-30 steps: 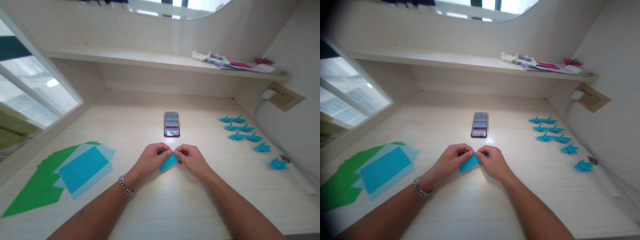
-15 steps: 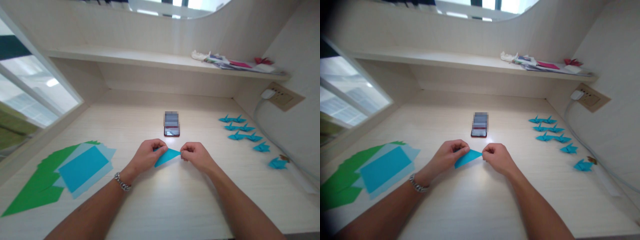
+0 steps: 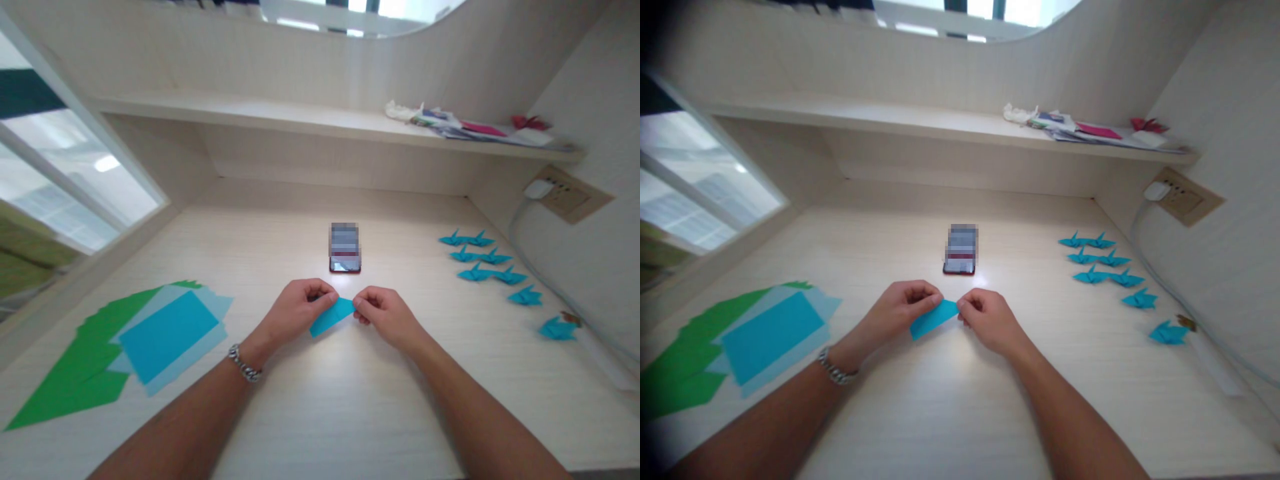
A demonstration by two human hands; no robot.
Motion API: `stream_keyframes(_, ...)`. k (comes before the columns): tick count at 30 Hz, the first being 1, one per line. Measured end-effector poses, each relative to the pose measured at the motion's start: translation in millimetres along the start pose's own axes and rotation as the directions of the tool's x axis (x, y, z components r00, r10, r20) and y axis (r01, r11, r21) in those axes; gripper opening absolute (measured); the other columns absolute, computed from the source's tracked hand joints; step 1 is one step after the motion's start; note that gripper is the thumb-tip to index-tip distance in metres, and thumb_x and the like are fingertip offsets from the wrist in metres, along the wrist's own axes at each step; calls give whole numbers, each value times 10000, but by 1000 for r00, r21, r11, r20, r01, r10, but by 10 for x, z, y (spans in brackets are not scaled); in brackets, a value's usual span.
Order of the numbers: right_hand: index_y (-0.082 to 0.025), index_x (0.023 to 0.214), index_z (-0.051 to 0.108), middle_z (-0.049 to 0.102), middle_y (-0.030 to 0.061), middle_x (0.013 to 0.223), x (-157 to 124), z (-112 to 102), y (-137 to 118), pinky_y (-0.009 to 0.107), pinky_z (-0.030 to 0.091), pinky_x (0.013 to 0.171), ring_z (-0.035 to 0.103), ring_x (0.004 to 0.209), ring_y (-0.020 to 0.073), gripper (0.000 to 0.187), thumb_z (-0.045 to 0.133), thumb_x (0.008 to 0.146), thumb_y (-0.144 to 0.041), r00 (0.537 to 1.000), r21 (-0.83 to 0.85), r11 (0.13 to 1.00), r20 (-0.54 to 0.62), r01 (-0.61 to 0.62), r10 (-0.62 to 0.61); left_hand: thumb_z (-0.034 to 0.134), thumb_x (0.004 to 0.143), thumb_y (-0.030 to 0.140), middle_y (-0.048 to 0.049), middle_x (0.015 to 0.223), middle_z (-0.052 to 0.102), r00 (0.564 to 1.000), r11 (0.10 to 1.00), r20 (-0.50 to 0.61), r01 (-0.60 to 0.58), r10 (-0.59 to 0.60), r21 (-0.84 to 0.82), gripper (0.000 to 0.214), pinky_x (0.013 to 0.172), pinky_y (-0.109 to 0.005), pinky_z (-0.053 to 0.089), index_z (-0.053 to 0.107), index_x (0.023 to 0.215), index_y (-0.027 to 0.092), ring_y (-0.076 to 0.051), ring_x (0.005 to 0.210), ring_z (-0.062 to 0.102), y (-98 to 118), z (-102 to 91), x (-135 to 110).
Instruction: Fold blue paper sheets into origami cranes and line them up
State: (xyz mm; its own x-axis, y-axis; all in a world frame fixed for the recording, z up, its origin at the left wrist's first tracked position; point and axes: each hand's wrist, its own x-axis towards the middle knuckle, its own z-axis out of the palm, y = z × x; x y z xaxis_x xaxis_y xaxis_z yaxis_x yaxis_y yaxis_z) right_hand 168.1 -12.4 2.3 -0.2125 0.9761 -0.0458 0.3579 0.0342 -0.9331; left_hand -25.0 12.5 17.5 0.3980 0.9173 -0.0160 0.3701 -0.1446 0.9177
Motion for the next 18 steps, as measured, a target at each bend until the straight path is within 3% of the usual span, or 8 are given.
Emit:
stream_keyframes(6,-166,708,637,622,4,648,-27,-77,-16,231,379,558,537,608,119,175,531,821,-247,998,-102,994,51,44,-39,535,786,264,-41,719,684,991,995,132,-24,11,98,212,582,-254,422,709,761,146,-158,655,576,-7,-25,-18)
stream_keyframes(11,-158,672,615,615,8,609,3,-221,20,239,389,540,530,562,120,211,541,822,-286,999,-44,999,-34,-4,2,559,739,238,-18,604,614,999,998,-18,49,-50,-44,155,544,-248,411,662,686,135,-139,570,530,-26,-128,52)
stream_keyframes(14,-159,656,616,618,14,597,2,-222,6,242,396,532,531,547,120,249,547,827,-326,996,-5,1000,-86,-8,8,565,777,282,-43,705,645,995,988,-98,2,-17,-152,174,609,-266,445,663,756,139,-147,646,562,-3,-85,56)
stream_keyframes(16,-157,662,630,625,22,598,1,-191,-7,243,404,527,536,542,121,265,562,821,-357,997,32,999,-82,-7,9,596,780,331,-58,829,673,998,985,-67,-7,-4,-170,220,637,-269,455,671,881,151,-154,712,582,25,-28,35)
stream_keyframes(18,-149,684,646,639,35,612,9,-166,-5,247,425,531,547,540,124,286,580,808,-398,998,107,994,-60,-21,28,605,776,378,-30,697,639,999,994,-35,36,-40,-105,249,551,-247,420,675,799,140,-142,619,546,52,8,13)
